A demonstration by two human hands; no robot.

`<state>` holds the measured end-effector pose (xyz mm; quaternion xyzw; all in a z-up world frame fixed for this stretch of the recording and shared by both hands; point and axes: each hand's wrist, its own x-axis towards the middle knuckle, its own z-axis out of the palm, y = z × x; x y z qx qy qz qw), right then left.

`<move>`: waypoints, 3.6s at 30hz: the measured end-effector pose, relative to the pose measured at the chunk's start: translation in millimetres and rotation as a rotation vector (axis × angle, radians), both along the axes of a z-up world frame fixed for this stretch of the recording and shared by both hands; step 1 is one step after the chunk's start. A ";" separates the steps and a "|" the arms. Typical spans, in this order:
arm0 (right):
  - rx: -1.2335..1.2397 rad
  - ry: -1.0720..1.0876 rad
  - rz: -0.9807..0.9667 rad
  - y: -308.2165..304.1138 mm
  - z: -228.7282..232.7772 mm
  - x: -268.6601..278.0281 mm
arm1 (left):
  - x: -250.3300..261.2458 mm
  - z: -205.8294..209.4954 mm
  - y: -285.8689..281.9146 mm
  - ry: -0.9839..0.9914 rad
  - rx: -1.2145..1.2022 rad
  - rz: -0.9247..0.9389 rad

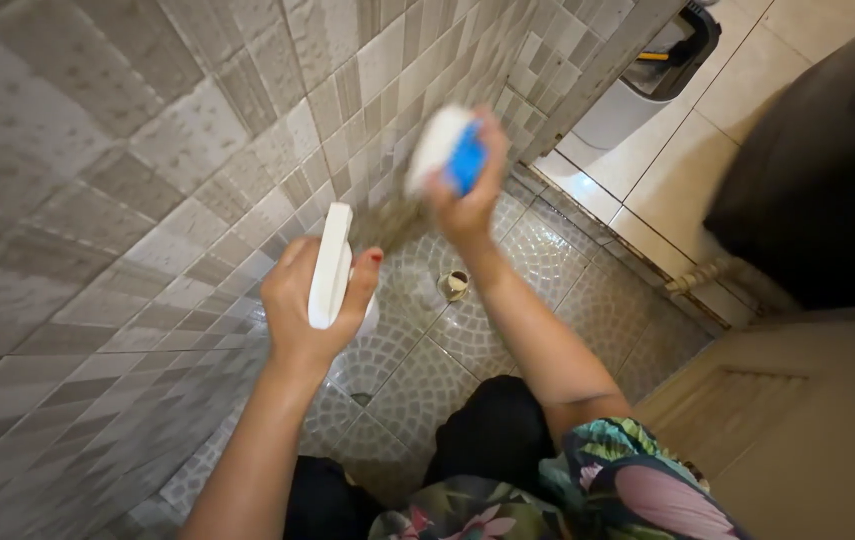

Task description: Scrubbing bathroom tiles on the wall and floor using a brush, sponge, and cleaning spray.

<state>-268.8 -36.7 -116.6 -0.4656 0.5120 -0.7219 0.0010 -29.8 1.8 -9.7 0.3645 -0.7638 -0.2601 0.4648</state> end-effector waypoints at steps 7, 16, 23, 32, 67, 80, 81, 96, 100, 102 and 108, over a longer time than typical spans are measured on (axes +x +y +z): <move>0.034 0.429 -0.126 -54.9 9.9 -32.0 | 50.3 -6.8 29.7 -0.004 0.130 0.058; 0.046 0.500 -0.101 -29.7 12.7 5.6 | 61.0 -24.3 31.2 -0.020 0.178 0.071; -0.088 0.548 -0.032 -28.9 1.8 50.4 | 53.6 -20.4 28.1 0.024 0.097 -0.008; 0.072 0.420 -0.205 -59.0 10.3 -44.2 | 38.6 -18.9 23.3 -0.011 0.169 -0.021; 0.175 0.139 -0.116 -53.8 -66.0 -35.1 | 39.2 -27.4 24.4 0.029 0.198 -0.040; 0.039 0.290 -0.181 -48.8 -31.2 -7.3 | 38.0 -22.7 28.5 -0.021 0.163 -0.023; 0.021 0.292 -0.183 -36.6 -12.0 19.8 | 34.9 -24.6 21.2 -0.017 0.145 -0.023; -0.095 0.926 -0.018 -6.3 -67.6 53.8 | 64.4 -28.6 32.2 -0.027 0.122 0.027; 0.058 0.603 0.056 -17.5 -84.0 30.7 | 64.5 -25.9 30.6 -0.029 0.124 -0.002; 0.092 0.446 0.034 -7.2 -59.4 53.4 | 64.9 -26.2 34.3 -0.038 0.169 0.006; -0.148 0.948 0.030 -24.1 -69.1 42.3 | 59.6 -26.3 28.0 -0.048 0.085 -0.006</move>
